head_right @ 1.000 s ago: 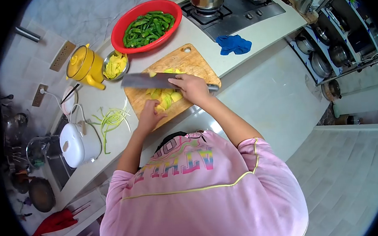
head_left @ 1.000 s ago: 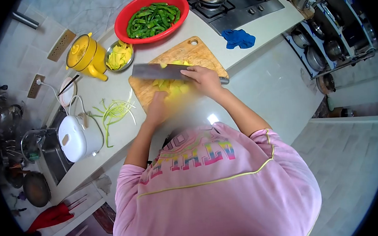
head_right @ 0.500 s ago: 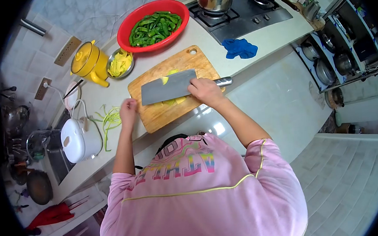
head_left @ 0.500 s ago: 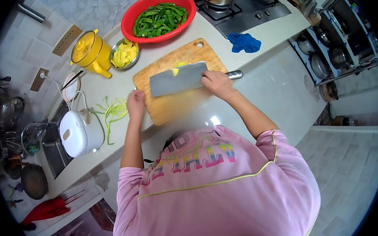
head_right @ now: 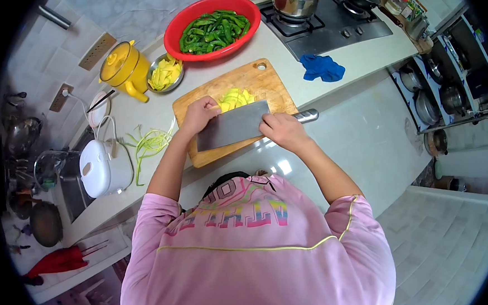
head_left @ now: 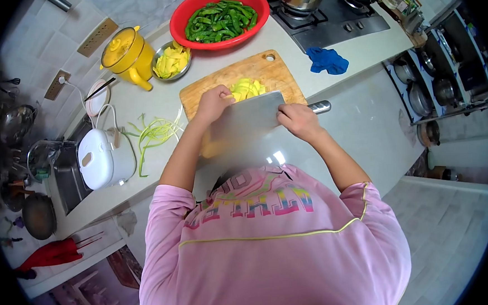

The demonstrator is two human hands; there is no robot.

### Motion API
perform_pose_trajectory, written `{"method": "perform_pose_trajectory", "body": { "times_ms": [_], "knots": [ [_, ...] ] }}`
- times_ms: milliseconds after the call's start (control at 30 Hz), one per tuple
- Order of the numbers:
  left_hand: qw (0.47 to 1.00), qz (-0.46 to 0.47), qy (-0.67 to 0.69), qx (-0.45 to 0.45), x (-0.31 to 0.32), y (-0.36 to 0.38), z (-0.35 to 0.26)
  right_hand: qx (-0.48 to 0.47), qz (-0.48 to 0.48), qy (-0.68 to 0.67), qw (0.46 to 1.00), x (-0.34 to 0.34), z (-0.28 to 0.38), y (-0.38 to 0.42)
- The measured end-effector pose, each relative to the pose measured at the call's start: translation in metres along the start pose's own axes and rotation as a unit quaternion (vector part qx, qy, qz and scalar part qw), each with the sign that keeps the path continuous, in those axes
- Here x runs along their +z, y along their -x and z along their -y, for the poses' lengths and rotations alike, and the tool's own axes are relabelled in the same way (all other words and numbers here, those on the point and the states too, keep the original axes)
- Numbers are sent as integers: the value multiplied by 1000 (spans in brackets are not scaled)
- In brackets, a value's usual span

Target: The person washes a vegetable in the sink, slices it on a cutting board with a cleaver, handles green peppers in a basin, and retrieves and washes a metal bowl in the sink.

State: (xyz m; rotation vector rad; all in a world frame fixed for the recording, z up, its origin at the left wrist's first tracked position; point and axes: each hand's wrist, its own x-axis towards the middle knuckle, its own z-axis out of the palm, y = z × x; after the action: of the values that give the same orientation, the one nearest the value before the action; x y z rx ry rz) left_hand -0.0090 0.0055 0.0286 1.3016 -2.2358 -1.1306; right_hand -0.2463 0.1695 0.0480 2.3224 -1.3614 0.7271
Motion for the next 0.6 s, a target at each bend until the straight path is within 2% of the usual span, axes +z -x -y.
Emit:
{"method": "perform_pose_trajectory", "body": {
  "times_ms": [67,100,167,233,267,300,333,367,400,433,533,600],
  "knots": [
    [998,-59,-17,14,-7,-4,9,34,18,-6,999,-10,-2,10],
    [996,-88,-23,23,-10,-5,13,76,-13,-32,996,-13,-2,16],
    [993,-108,42,16,-13,-4,35,207,-35,-114,971,-20,-1,29],
    [992,-107,67,-22,-2,3,39,326,-61,-212,919,-19,-2,42],
    [992,-95,59,-53,6,8,40,441,-50,-327,834,-19,-3,46],
    [992,-84,50,-83,12,13,38,540,-39,-431,722,-18,-3,48],
    [993,-108,33,-47,19,17,35,620,-29,-521,586,-17,-3,49],
    [991,-131,17,-11,27,21,31,627,-95,-567,525,-9,-1,52],
    [988,-155,0,26,32,22,29,640,-92,-570,508,-3,0,58],
    [984,-142,-85,70,32,21,31,651,-88,-572,491,3,2,64],
    [951,-184,-226,102,37,24,15,675,-61,-582,449,10,11,74],
    [950,-117,-276,85,38,19,-6,684,-55,-594,419,13,21,76]
  ]
}}
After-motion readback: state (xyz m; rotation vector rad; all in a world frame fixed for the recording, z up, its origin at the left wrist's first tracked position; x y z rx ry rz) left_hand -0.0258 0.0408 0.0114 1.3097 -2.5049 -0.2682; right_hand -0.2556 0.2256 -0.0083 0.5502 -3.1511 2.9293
